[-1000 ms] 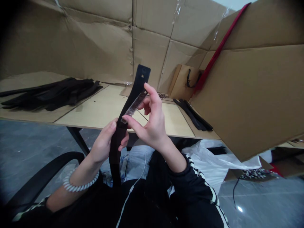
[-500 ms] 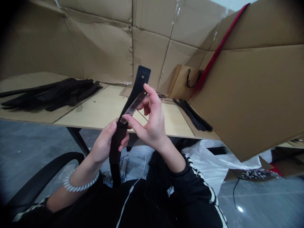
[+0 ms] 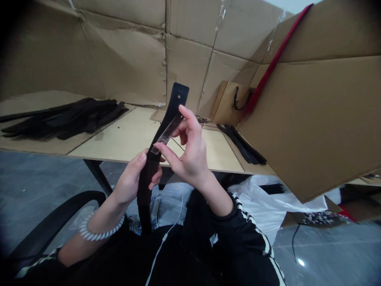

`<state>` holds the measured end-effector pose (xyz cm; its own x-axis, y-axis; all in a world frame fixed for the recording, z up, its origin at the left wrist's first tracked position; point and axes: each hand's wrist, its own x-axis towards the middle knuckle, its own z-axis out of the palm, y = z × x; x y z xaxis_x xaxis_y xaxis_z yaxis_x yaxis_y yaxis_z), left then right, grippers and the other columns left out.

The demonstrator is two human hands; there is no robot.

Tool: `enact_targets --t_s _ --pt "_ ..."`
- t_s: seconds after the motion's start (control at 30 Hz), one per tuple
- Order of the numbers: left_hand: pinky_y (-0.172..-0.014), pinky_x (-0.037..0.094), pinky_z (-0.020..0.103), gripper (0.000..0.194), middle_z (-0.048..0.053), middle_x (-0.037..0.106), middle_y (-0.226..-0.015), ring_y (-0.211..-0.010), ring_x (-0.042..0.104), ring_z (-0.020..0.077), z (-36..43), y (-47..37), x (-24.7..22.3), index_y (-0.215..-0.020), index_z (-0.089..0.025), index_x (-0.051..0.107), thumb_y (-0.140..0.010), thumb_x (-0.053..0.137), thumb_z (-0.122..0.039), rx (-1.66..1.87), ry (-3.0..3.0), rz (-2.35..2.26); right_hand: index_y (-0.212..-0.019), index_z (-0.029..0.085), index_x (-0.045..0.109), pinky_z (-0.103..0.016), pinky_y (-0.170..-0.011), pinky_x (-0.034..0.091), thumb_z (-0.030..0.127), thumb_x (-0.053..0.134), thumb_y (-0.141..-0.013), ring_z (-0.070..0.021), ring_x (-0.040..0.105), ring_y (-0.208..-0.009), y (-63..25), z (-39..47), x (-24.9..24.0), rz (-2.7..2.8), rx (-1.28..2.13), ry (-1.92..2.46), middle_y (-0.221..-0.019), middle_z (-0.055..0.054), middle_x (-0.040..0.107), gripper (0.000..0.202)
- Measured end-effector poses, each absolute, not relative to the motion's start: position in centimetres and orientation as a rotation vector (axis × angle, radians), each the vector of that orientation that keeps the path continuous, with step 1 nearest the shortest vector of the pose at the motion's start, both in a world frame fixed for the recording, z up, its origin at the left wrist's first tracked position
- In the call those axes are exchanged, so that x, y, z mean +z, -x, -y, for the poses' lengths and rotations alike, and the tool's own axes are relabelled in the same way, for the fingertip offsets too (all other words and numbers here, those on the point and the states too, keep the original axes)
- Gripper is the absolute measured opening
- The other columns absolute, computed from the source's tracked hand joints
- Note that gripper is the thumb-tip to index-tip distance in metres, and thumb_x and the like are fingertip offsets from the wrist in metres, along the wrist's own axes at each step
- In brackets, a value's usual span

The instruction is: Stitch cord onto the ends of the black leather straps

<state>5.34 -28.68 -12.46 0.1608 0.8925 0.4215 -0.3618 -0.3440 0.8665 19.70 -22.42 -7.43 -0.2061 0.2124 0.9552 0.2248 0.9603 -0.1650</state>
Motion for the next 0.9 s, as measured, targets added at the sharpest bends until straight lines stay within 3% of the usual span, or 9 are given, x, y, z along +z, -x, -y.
enact_targets --t_s 0.23,0.4,0.53,0.67,0.9 --pt "-0.041 0.034 0.02 0.04 -0.003 0.051 -0.055 -0.041 0.044 0.0079 28.6 -5.5 -12.6 -0.101 -0.015 0.051 -0.099 0.036 -0.053 1.44 -1.342 -0.619 -0.146 0.032 0.026 -0.048 -0.076 0.061 0.045 0.063 -0.089 -0.0265 0.063 -0.099 -19.8 22.7 -7.3 1.907 -0.025 0.331 -0.107 -0.006 0.055 0.069" --pt "-0.043 0.035 0.02 0.037 -0.003 0.052 -0.057 -0.043 0.044 0.0078 28.3 -5.6 -12.9 -0.089 -0.017 0.046 -0.099 0.037 -0.051 1.444 -1.349 -0.656 -0.15 0.031 0.017 -0.05 -0.084 0.058 0.044 0.056 -0.094 -0.0258 0.062 -0.1 -19.7 23.2 -7.1 2.05 -0.008 0.396 -0.106 -0.006 0.057 0.069" --pt "-0.042 0.034 0.02 0.039 -0.004 0.051 -0.057 -0.042 0.043 0.0077 28.3 -5.4 -12.8 -0.098 -0.016 0.05 -0.099 0.036 -0.052 1.426 -1.326 -0.608 -0.148 0.03 0.021 -0.046 -0.08 0.058 0.046 0.057 -0.093 -0.0228 0.062 -0.089 -19.9 22.7 -6.4 2.021 -0.016 0.372 -0.095 -0.003 0.057 0.067" --pt "-0.042 0.033 0.02 0.044 -0.003 0.05 -0.056 -0.041 0.043 0.0076 28.6 -5.4 -12.5 -0.102 -0.013 0.053 -0.097 0.038 -0.054 1.418 -1.316 -0.587 -0.144 0.03 0.03 -0.039 -0.066 0.056 0.041 0.068 -0.086 -0.0186 0.056 -0.073 -20.3 22.2 -5.7 1.937 -0.041 0.303 -0.085 -0.001 0.053 0.071" --pt "-0.043 0.033 0.021 0.044 -0.002 0.052 -0.054 -0.04 0.043 0.0082 28.8 -5.6 -12.3 -0.103 -0.013 0.055 -0.098 0.036 -0.053 1.411 -1.292 -0.58 -0.145 0.031 0.03 -0.04 -0.071 0.058 0.044 0.071 -0.083 -0.0207 0.061 -0.084 -20.5 22.8 -6.0 1.946 0.041 0.377 -0.1 -0.003 0.059 0.076"
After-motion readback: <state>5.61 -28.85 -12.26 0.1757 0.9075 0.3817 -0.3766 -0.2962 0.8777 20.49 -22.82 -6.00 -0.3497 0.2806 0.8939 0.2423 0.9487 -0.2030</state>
